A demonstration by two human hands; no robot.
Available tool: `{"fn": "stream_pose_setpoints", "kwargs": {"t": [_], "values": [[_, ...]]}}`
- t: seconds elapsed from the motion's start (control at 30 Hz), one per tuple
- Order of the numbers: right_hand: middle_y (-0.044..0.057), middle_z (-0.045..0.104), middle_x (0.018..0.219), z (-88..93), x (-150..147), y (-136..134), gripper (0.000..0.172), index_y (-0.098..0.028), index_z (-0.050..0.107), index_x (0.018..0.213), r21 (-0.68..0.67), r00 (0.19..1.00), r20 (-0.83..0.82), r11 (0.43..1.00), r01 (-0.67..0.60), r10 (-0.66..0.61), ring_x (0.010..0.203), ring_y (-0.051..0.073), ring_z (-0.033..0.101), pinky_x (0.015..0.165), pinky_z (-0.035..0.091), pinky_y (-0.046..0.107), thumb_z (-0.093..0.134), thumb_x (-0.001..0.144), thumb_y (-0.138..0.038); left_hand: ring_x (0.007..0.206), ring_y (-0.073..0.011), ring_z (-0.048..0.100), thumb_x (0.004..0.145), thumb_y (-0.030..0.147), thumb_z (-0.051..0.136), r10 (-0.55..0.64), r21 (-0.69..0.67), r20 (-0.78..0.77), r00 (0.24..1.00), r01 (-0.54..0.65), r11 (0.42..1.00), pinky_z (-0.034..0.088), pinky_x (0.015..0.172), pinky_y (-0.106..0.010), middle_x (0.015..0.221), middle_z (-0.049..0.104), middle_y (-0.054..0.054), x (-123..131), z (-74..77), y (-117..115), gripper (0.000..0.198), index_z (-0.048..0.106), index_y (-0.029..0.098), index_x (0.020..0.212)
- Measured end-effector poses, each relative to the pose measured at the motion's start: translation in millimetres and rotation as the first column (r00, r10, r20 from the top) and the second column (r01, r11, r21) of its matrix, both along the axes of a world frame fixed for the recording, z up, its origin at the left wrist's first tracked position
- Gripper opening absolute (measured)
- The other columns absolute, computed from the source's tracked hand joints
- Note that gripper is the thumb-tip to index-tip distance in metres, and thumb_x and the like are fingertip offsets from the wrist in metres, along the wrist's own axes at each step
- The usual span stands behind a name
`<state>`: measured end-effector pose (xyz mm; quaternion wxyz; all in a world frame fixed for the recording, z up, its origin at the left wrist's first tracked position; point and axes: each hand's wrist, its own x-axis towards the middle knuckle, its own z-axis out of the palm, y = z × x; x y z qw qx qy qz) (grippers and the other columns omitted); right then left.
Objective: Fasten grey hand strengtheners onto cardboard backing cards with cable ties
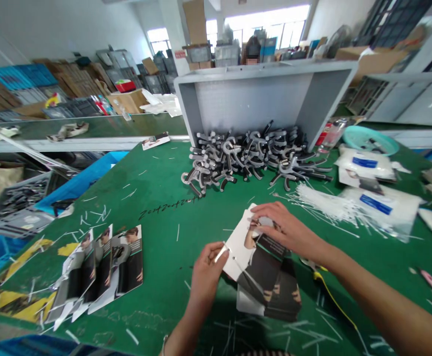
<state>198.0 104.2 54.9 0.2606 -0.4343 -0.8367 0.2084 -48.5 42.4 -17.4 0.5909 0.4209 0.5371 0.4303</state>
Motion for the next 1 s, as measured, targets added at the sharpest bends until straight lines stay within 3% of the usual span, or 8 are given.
{"fn": "stream_pose_setpoints", "kwargs": {"t": [0.1,0.23,0.37,0.53,0.63,0.77,0.9,1.0], "values": [[0.010,0.065,0.116,-16.7,-6,61,0.027,-0.018,0.057,0.122,0.002,0.971,0.234,0.998,0.059,-0.057,0.102,0.021,0.059,0.092,0.046,0.037,0.049,0.098,-0.024,0.040,-0.0085,0.045,0.081,0.042,0.065,-0.168,-0.071,-0.066,0.984,0.163,0.984,0.032,0.040,-0.019,0.058,0.050,0.009,3,-16.9,-12,0.045,0.054,0.015,0.115],[0.015,0.063,0.114,-49.8,-50,146,0.030,-0.010,0.060,0.118,0.036,0.926,0.366,0.996,0.079,-0.086,0.104,0.024,0.058,0.094,0.045,0.037,0.045,0.092,-0.004,0.051,-0.0126,0.052,0.089,0.036,0.055,-0.245,-0.035,-0.275,0.930,0.245,0.969,0.039,0.052,-0.022,0.056,0.050,0.008,7,-21.0,-20,0.048,0.049,0.016,0.132],[0.021,0.053,0.125,-74.1,-89,194,0.033,-0.008,0.060,0.114,0.072,0.891,0.444,0.995,0.075,-0.099,0.116,0.028,0.049,0.097,0.042,0.042,0.039,0.091,0.001,0.056,-0.0167,0.057,0.090,0.034,0.052,-0.259,-0.005,-0.506,0.822,0.297,0.955,0.040,0.060,-0.026,0.055,0.056,0.004,6,-16.4,-20,0.052,0.048,0.014,0.138],[0.014,0.056,0.123,-87.6,-77,206,0.022,-0.016,0.062,0.111,0.035,0.862,0.507,0.999,-0.020,-0.001,0.119,0.027,0.048,0.097,0.043,0.039,0.048,0.095,-0.010,0.046,-0.0141,0.053,0.094,0.044,0.046,-0.373,-0.068,-0.417,0.828,0.381,0.922,0.042,0.053,-0.025,0.063,0.067,0.001,-14,-13.2,-9,0.050,0.051,0.015,0.134],[0.010,0.058,0.124,-87.3,-54,202,0.018,-0.018,0.063,0.110,0.025,0.851,0.526,0.999,-0.026,0.009,0.117,0.024,0.052,0.098,0.045,0.037,0.056,0.094,-0.015,0.046,-0.0125,0.053,0.094,0.046,0.046,-0.286,-0.041,-0.340,0.896,0.290,0.956,0.042,0.050,-0.023,0.067,0.068,0.000,-21,-15.8,-1,0.047,0.054,0.014,0.127],[0.010,0.059,0.125,-83.4,-37,195,0.031,-0.016,0.058,0.123,0.095,0.852,0.505,0.990,0.107,-0.140,0.106,0.023,0.061,0.089,0.052,0.043,0.059,0.095,-0.030,0.050,-0.0115,0.054,0.094,0.048,0.047,-0.202,0.023,-0.217,0.955,0.212,0.977,0.042,0.050,-0.022,0.067,0.065,0.000,-16,-27.2,5,0.045,0.058,0.013,0.119],[0.013,0.058,0.124,-77.9,-51,191,0.031,-0.013,0.057,0.123,0.183,0.869,0.448,0.973,0.139,-0.209,0.108,0.024,0.059,0.093,0.050,0.043,0.056,0.096,-0.028,0.055,-0.0125,0.056,0.095,0.047,0.045,-0.079,0.154,-0.248,0.965,0.120,0.981,0.045,0.054,-0.023,0.067,0.063,0.000,-10,-43.7,7,0.041,0.062,0.015,0.113],[0.021,0.047,0.136,-67.4,-83,194,0.038,-0.005,0.048,0.134,0.288,0.903,0.380,0.953,0.091,-0.201,0.124,0.028,0.045,0.106,0.037,0.043,0.043,0.100,-0.020,0.057,-0.0130,0.058,0.095,0.045,0.047,-0.088,0.177,-0.268,0.959,0.139,0.974,0.047,0.057,-0.024,0.070,0.063,0.000,-7,-52.7,11,0.036,0.065,0.016,0.108]]}}
